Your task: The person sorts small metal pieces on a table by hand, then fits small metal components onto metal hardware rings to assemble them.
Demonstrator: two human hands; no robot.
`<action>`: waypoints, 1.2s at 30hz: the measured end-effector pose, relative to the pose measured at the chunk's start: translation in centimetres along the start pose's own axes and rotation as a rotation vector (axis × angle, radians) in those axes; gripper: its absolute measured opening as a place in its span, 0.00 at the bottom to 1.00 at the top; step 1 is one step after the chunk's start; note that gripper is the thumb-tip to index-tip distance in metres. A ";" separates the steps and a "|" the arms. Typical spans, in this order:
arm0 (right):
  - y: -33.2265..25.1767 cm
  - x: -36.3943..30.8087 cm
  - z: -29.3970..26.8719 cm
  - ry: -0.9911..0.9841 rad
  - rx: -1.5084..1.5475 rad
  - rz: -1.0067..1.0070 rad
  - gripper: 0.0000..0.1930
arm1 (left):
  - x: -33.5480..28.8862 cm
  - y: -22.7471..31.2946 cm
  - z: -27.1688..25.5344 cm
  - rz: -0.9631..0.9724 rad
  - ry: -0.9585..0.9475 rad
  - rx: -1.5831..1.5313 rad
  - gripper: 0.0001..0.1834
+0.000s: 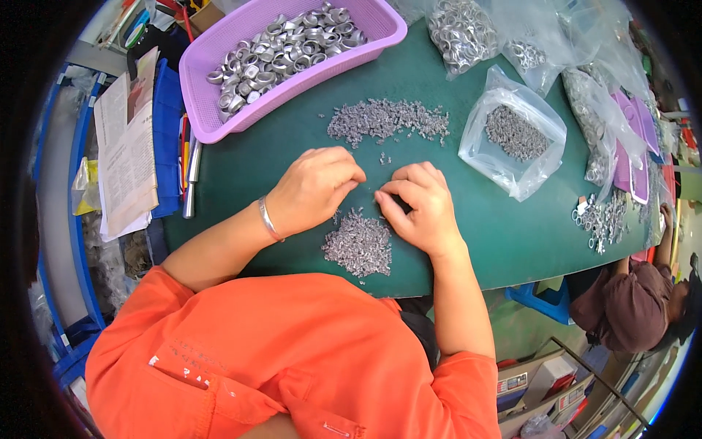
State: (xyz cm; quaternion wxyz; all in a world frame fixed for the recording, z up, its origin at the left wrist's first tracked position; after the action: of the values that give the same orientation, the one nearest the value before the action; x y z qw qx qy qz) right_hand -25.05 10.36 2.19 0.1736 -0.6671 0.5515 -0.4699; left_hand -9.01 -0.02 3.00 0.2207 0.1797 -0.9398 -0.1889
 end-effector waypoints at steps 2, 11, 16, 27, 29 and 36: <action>0.1 0.2 0.2 0.071 -0.045 -0.008 0.06 | 0.6 0.0 0.3 0.010 0.047 0.072 0.04; 1.4 0.5 0.6 0.153 -0.069 0.063 0.05 | 1.4 -0.6 2.4 0.008 0.105 0.204 0.06; 0.9 1.1 0.4 0.135 -0.024 0.020 0.09 | 0.8 -0.1 1.5 -0.030 0.139 0.203 0.06; 0.4 0.7 -0.1 0.048 0.011 0.048 0.06 | 1.2 0.1 2.5 0.017 0.110 0.181 0.06; 0.9 0.4 -0.1 0.038 0.099 0.091 0.06 | 0.4 0.7 1.5 0.021 0.083 0.119 0.06; 3.0 2.0 0.4 0.224 -0.222 0.100 0.08 | -2.1 2.3 -0.5 0.061 -0.045 -0.044 0.05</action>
State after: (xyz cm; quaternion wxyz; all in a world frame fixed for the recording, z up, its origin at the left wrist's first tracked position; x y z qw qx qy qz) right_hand -26.54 7.46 0.64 0.0596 -0.5974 0.6483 -0.4683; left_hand -7.60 2.70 3.65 0.2091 0.1419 -0.9452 -0.2066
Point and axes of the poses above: each hand's wrist, its own x-axis towards the middle knuckle, its own z-axis out of the palm, y = z × x, the point moved 2 cm from there along x, towards the middle knuckle, and after that the axes turned 13 degrees about x, right-handed, at the moved point
